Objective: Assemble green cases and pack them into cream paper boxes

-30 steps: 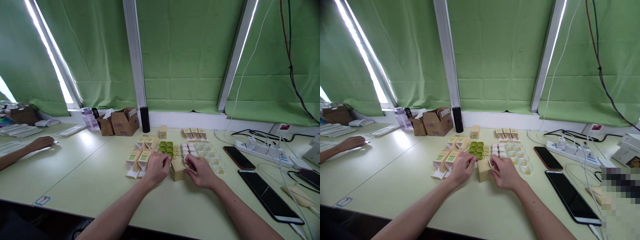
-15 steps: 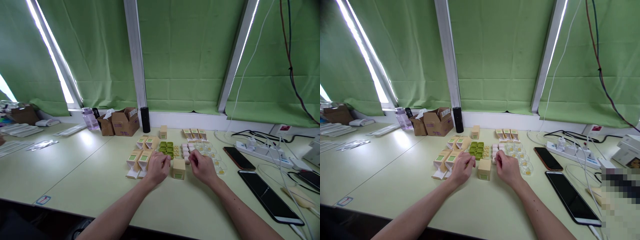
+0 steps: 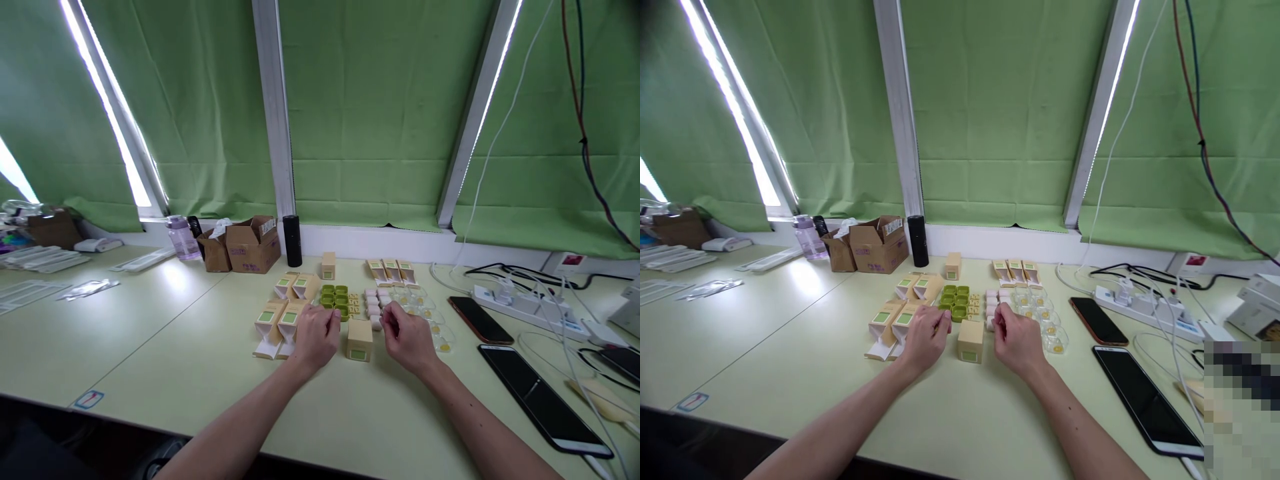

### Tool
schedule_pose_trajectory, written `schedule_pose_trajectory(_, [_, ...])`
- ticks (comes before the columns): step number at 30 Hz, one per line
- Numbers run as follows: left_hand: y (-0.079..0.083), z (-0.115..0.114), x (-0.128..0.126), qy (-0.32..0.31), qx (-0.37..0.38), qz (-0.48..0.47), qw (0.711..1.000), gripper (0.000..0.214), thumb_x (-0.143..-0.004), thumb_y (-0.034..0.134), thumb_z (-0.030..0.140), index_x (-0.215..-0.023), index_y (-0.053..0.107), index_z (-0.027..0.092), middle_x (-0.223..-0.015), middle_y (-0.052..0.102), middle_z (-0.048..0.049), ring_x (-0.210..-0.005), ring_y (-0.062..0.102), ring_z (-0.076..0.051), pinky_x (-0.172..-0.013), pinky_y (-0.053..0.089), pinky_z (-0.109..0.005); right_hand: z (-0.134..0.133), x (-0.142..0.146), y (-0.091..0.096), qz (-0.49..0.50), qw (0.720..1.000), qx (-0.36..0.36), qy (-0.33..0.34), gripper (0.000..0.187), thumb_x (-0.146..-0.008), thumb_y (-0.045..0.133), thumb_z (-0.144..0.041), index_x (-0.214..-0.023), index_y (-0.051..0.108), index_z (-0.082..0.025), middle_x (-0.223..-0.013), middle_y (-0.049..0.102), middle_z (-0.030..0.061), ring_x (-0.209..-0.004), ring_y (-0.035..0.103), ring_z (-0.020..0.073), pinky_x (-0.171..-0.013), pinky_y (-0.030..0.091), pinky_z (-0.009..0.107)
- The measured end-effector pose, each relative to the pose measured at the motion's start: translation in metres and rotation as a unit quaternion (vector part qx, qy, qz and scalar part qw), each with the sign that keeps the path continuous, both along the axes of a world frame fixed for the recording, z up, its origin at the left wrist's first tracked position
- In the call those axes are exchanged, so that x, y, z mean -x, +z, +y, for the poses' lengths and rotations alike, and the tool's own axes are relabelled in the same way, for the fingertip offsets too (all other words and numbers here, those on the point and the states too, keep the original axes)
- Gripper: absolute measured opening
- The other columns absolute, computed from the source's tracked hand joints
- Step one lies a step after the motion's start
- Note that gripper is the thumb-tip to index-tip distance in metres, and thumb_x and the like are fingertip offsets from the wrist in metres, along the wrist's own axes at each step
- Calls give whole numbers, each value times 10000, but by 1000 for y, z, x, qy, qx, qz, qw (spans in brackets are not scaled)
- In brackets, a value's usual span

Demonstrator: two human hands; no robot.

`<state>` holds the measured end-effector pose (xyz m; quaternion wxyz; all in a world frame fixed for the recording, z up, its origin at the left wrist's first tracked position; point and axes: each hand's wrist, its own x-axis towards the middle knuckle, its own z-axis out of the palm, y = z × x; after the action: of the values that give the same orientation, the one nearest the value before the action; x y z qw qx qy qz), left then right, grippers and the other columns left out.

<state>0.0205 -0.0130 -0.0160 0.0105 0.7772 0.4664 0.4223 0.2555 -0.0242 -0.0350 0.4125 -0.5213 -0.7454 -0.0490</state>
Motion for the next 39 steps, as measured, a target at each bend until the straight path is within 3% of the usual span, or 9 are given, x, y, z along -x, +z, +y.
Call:
schedule_pose_trajectory(3, [0,0,0,-3,-6,8,1000,447,-1039,430,252,-602,513,211,-599,632,-17,-605,580,-176,-769,401,-372,-7,0,9,-12,998,9,61,26,-937,554,-249,-939,529,-242,-707,657,-14,-602,610,180,-604,369,287])
schedule_pose_trajectory(7, [-1,0,1,4,-28,16,999,433,-1032,432,246,-608,516,214,-591,624,-21,-604,565,-181,-765,400,-382,-17,2,22,-62,987,18,145,158,-934,632,-285,-1076,576,-243,-1120,724,97,-959,689,259,-748,472,341])
schedule_pose_trajectory(10, [-1,-1,1,8,-38,16,999,427,-1026,433,233,-607,516,215,-593,620,-23,-606,563,-183,-766,403,-387,-22,5,27,-90,981,39,165,275,-887,712,-307,-1122,577,-256,-1289,683,124,-1183,643,324,-852,507,391])
schedule_pose_trajectory(18, [2,-5,0,3,-62,26,998,439,-1032,423,236,-604,519,222,-581,597,-37,-626,557,-199,-734,378,-400,-20,13,24,-68,978,133,145,296,-822,688,-157,-1044,530,-271,-1102,697,45,-921,667,242,-761,489,347])
schedule_pose_trajectory(22, [2,-7,0,-7,-82,17,996,444,-1038,403,232,-606,506,219,-575,578,-34,-629,551,-199,-727,369,-408,-12,14,36,-17,971,171,164,290,-809,697,-130,-1012,544,-268,-991,687,0,-820,650,200,-737,476,324])
schedule_pose_trajectory(25, [3,-9,-1,-17,-88,13,996,443,-1039,394,234,-608,498,220,-576,576,-36,-631,544,-201,-727,368,-414,12,12,53,13,974,160,162,244,-835,696,-171,-1027,576,-261,-979,695,10,-821,657,200,-713,476,315])
schedule_pose_trajectory(30, [2,-12,-2,-34,-74,25,996,444,-1036,404,239,-598,473,225,-570,562,-35,-632,544,-203,-740,378,-414,89,8,67,43,988,133,64,202,-818,711,-198,-984,605,-243,-937,692,5,-785,645,190,-705,452,302])
schedule_pose_trajectory(34, [0,-12,-3,-46,-77,33,995,439,-1035,403,239,-599,457,225,-572,543,-35,-633,532,-203,-736,375,-411,145,13,56,61,988,138,16,195,-836,663,-182,-999,573,-238,-921,667,7,-784,623,195,-703,433,299])
schedule_pose_trajectory(39, [-2,-11,-3,-58,-91,38,993,426,-1028,404,235,-602,410,223,-573,529,-34,-633,513,-198,-727,362,-415,183,26,35,43,987,156,-12,220,-839,614,-100,-1011,548,-219,-1084,668,63,-864,609,199,-738,413,295])
